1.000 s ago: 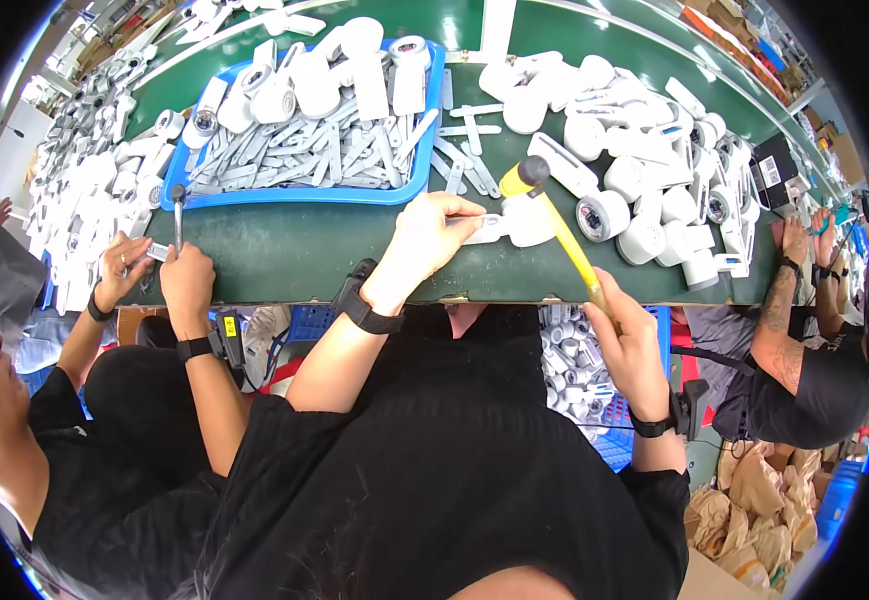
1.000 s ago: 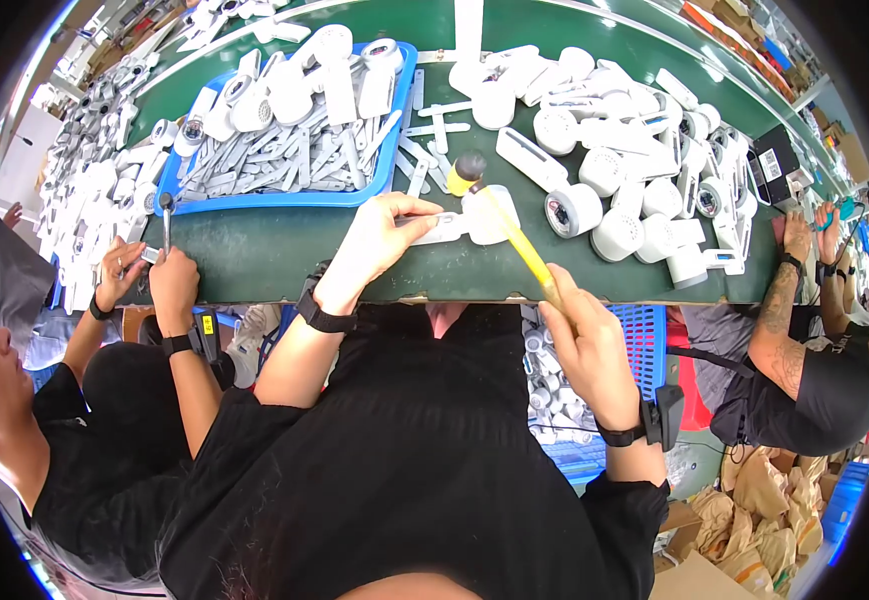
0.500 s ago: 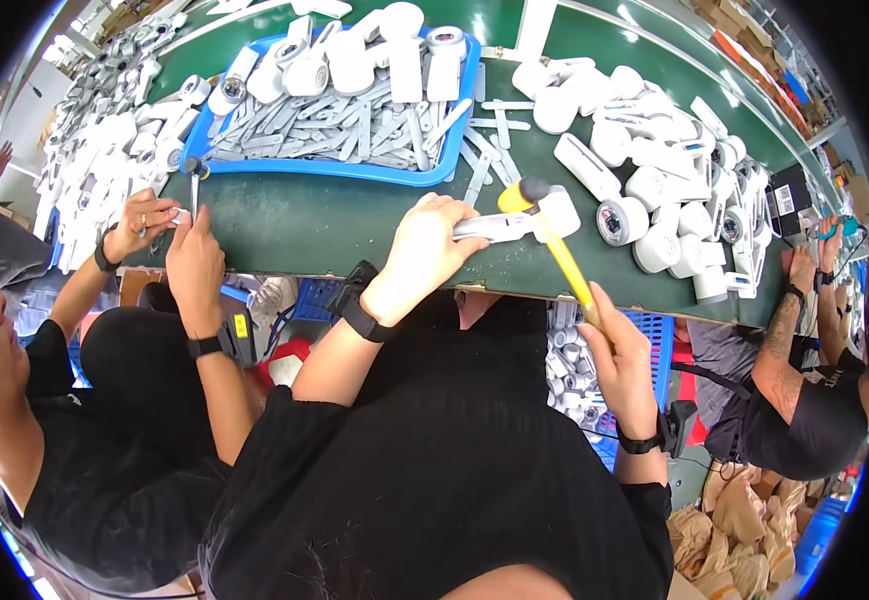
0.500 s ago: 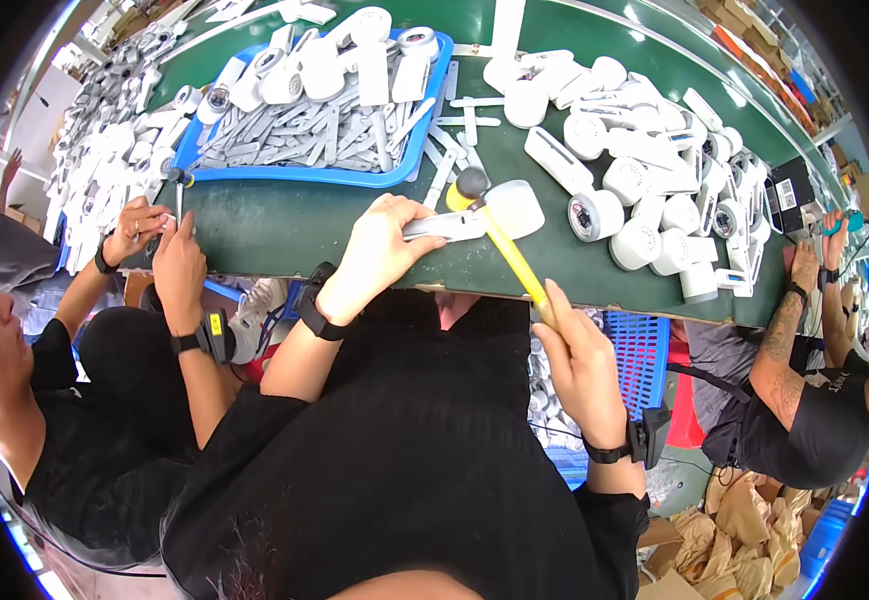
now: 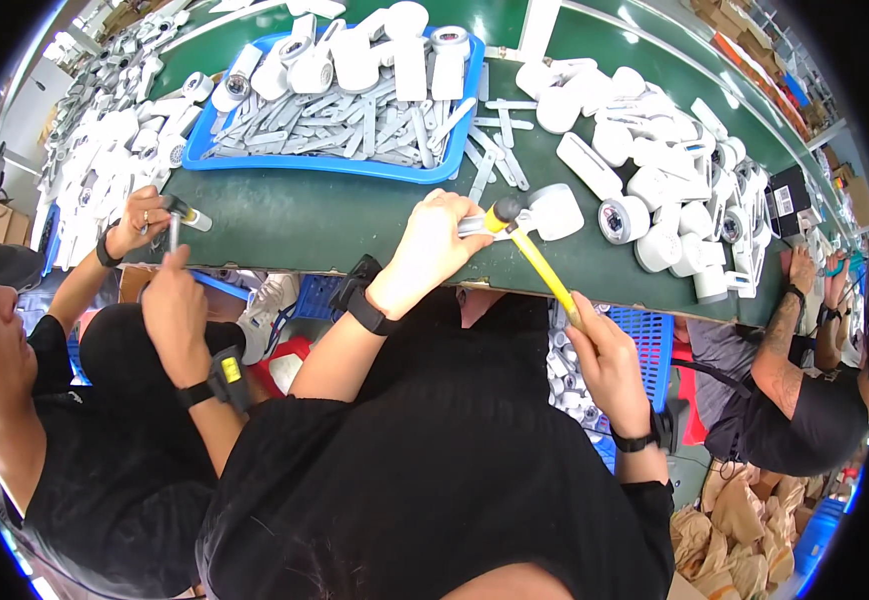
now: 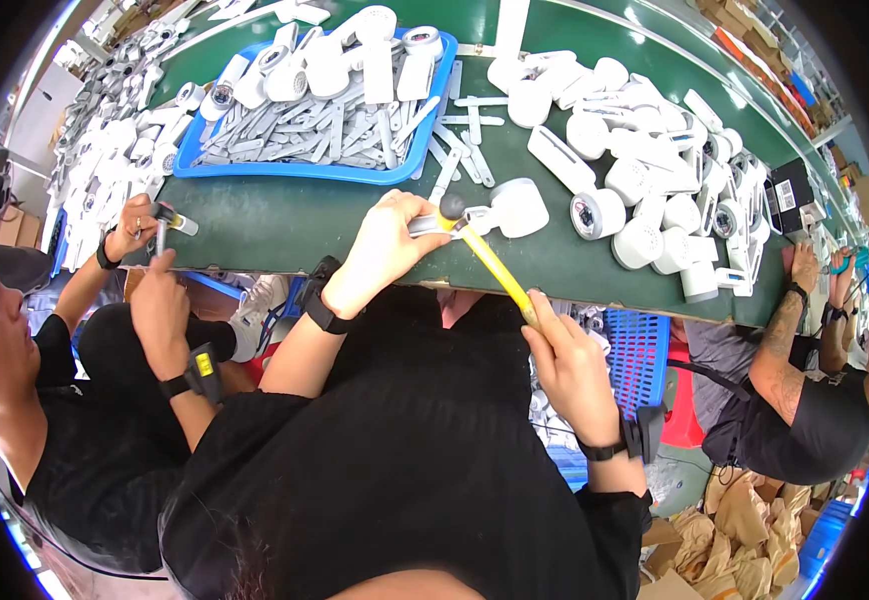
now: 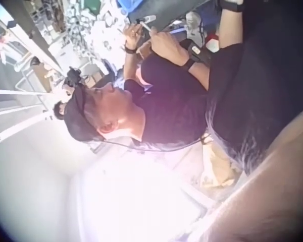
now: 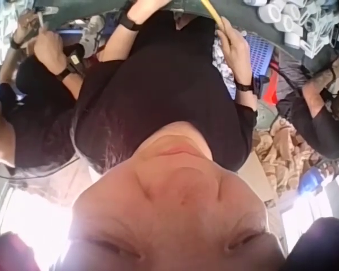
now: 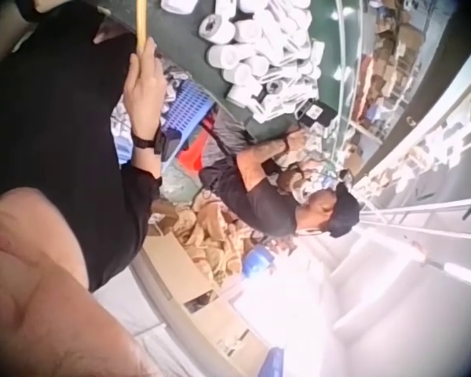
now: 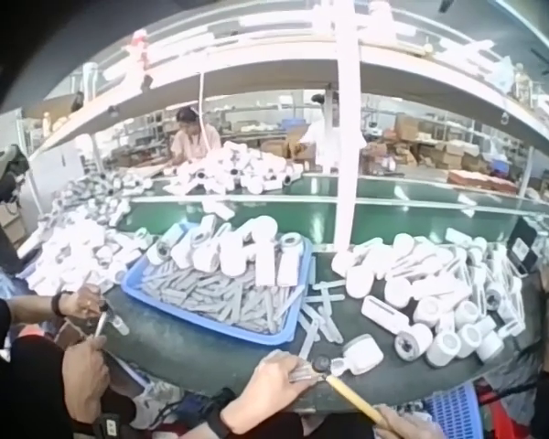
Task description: Assembling electronic components for LED bulbs using a rubber mallet at a factory workbench.
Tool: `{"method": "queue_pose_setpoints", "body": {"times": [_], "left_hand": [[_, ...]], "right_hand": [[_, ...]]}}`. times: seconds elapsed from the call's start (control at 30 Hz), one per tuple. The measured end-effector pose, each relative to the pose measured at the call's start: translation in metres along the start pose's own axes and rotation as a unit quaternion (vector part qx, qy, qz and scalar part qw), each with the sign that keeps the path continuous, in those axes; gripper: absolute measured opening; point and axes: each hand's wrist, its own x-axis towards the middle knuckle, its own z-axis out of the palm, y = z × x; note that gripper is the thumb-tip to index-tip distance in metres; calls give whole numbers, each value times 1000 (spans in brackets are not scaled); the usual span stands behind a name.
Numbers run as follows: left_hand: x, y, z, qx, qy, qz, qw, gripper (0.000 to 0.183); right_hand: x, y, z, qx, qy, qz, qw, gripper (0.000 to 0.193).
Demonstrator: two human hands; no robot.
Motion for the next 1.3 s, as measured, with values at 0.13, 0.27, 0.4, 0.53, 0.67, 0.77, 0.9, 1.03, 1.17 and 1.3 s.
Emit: {"method": "queue_pose_setpoints", "body": {"times": [0.13, 0.27, 0.4, 0.53, 0.67, 0.77, 0.9, 1.03, 1.17, 1.3], "left_hand": [[-1, -3, 0, -2, 1, 22, 1000, 29], [-3, -6, 0, -1, 7, 6, 1000, 32], [-15, -14, -2, -31, 53, -18, 998, 34], [-24, -20, -8, -51, 28, -82, 995, 34], [-27, -25, -6, -47, 49, -63, 996, 34], [-27, -30, -2, -30, 59, -46, 997, 36], [-26, -28, -3, -32, 73, -44, 996, 38], [-27, -30, -1, -22, 67, -55, 996, 37], [-26, -25, -3, -35, 67, -67, 995, 36], [-26, -31, 1, -29, 59, -31, 997, 35]], "right_hand": [[1, -3, 4, 42, 126, -72, 989, 40], [3, 0, 4, 12, 11, -8, 1000, 40], [13, 0, 5, 14, 40, -40, 998, 40], [13, -6, 11, 24, 32, -66, 997, 41], [20, -19, 11, 38, 41, -98, 994, 40], [23, -12, 15, -26, -14, -84, 996, 40], [20, -18, 12, 36, 38, -105, 993, 39], [24, -12, 22, 27, -24, -59, 998, 38], [20, -29, 8, 55, -3, -30, 998, 38], [21, -10, 23, -7, -1, -94, 996, 39]]}}
